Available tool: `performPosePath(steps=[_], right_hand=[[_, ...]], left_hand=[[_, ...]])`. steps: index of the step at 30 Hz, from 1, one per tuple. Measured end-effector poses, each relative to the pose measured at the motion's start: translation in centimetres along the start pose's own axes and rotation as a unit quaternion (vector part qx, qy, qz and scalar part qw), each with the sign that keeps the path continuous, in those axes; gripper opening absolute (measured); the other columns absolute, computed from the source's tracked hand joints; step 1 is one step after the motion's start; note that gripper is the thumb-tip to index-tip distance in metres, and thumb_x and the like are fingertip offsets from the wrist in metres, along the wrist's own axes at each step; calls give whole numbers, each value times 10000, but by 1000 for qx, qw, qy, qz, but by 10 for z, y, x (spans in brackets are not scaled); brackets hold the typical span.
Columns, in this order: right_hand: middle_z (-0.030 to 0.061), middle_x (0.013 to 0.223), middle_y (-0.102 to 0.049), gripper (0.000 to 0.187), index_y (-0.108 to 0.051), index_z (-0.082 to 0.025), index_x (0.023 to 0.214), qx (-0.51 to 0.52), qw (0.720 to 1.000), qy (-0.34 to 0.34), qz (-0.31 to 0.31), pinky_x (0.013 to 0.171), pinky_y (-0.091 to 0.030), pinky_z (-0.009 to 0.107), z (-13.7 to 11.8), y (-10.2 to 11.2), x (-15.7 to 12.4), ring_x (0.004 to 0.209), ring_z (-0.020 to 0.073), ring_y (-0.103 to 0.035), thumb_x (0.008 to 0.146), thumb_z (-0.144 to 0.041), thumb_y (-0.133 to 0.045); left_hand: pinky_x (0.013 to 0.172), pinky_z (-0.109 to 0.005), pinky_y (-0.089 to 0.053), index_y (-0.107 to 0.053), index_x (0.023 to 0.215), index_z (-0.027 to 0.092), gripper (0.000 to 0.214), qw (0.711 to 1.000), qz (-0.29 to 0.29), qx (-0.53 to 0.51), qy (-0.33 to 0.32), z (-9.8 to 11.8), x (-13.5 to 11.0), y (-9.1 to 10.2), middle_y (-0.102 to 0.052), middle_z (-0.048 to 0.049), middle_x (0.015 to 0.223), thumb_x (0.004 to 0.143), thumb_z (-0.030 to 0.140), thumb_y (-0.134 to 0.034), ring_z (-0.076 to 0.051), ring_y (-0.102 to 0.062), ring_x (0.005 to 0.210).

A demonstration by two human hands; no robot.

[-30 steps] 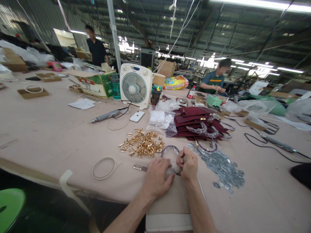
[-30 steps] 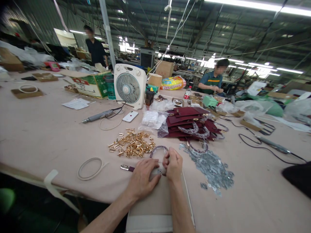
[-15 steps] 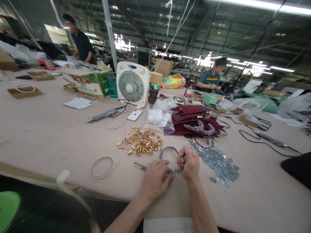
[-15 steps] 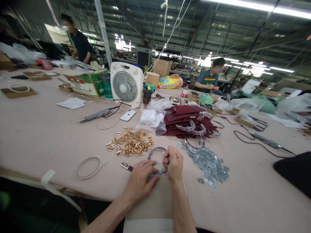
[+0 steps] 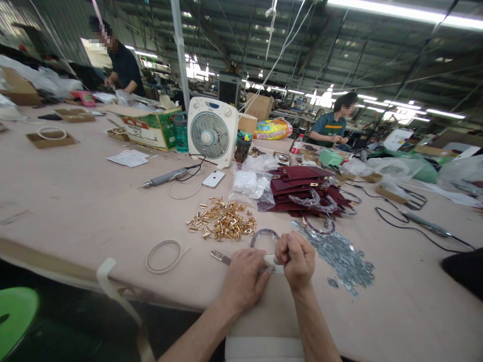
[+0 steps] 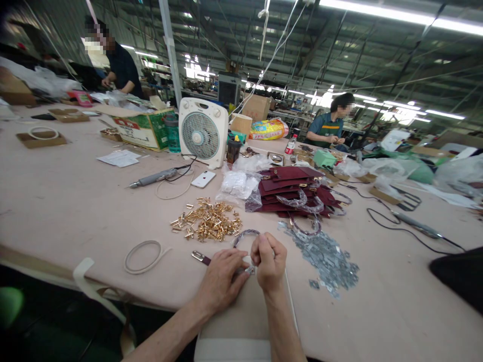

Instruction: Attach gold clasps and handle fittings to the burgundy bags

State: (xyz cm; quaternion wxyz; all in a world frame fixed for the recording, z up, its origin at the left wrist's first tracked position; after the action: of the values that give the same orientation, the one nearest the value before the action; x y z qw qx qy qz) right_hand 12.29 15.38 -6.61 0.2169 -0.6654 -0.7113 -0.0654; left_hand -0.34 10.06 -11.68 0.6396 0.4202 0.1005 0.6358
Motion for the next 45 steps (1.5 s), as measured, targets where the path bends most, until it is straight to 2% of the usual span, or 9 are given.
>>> performPosePath(steps=[3, 7, 14, 18, 22, 27, 30, 34, 45], right_hand=[[-39, 494, -438, 486, -524, -211, 584, -41, 999, 4, -12, 443, -306, 253, 5, 0, -6, 437, 102, -388, 1005, -451, -568], [-39, 486, -442, 497, -513, -214, 582, -76, 997, -19, -1, 437, -287, 258, 16, 7, -10, 430, 103, -371, 997, -480, -568], [-40, 497, -409, 455, -518, -226, 589, -6, 998, 56, -3, 482, -312, 284, -16, 2, -16, 450, 122, -387, 1009, -399, -546], [-36, 500, -445, 465, -510, -220, 575, -68, 998, 3, -13, 463, -301, 268, 10, 1, -16, 453, 115, -392, 977, -441, -588], [-54, 484, -412, 441, -515, -218, 611, -13, 999, -29, 29, 414, -240, 247, 25, 16, -14, 412, 100, -336, 987, -443, -565], [-61, 489, -373, 375, -522, -219, 639, 77, 993, 32, 81, 424, -254, 245, 1, 27, -22, 413, 101, -338, 989, -347, -564], [-55, 494, -377, 382, -523, -220, 633, 89, 994, 34, 62, 437, -275, 254, -2, 19, -32, 424, 108, -350, 996, -336, -556], [-45, 510, -404, 389, -529, -222, 640, 84, 996, 10, 36, 449, -287, 267, 13, 8, -44, 448, 121, -371, 1013, -334, -543], [-20, 531, -463, 417, -542, -224, 610, -80, 994, 65, 20, 525, -324, 314, 20, 2, -52, 487, 147, -424, 1000, -371, -554]], left_hand=[[1085, -503, -444, -682, 1068, 261, 138, 1000, -7, 6, 1, 2, 1, 2, -704, -52, 1281, 932, 242, -670, -279, -593, 1240], [1058, -477, -458, -679, 1084, 256, 146, 1000, -5, 5, -2, 5, 2, 3, -714, -60, 1225, 939, 248, -669, -269, -604, 1204], [1075, -464, -425, -630, 1141, 260, 220, 1000, -13, 10, 15, 6, 2, 3, -718, -27, 1132, 928, 228, -673, -251, -597, 1169], [1047, -447, -437, -637, 1074, 257, 121, 1000, -21, 17, 13, 7, 3, 3, -706, -34, 1126, 955, 233, -632, -248, -598, 1151], [1071, -464, -420, -627, 1127, 255, 170, 1000, -18, 18, 11, 6, 2, 2, -706, -48, 1145, 957, 246, -619, -260, -587, 1181], [1099, -479, -408, -623, 1163, 276, 327, 999, -29, 15, 8, 6, 0, 2, -694, -45, 1245, 857, 310, -734, -278, -575, 1217], [1123, -504, -392, -605, 1286, 292, 509, 999, -32, 16, 0, 7, -1, 1, -687, -48, 1325, 817, 381, -783, -305, -558, 1263], [1121, -503, -390, -629, 1305, 300, 496, 999, -29, 16, -7, 7, 0, 0, -688, -43, 1358, 842, 411, -767, -305, -564, 1269], [1052, -449, -423, -676, 1200, 311, 362, 999, -30, 15, -1, 11, 5, 3, -736, -15, 1191, 848, 311, -763, -265, -594, 1170]])
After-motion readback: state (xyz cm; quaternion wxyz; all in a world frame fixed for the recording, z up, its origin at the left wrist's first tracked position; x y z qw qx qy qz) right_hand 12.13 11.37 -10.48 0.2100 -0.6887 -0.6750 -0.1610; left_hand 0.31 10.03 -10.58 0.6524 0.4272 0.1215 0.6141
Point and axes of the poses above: each hand's wrist, its own x-axis towards the middle knuckle, its own y-axis out of the back of the hand, z = x × y, the point moved 6 cm from there along x, towards the middle knuckle
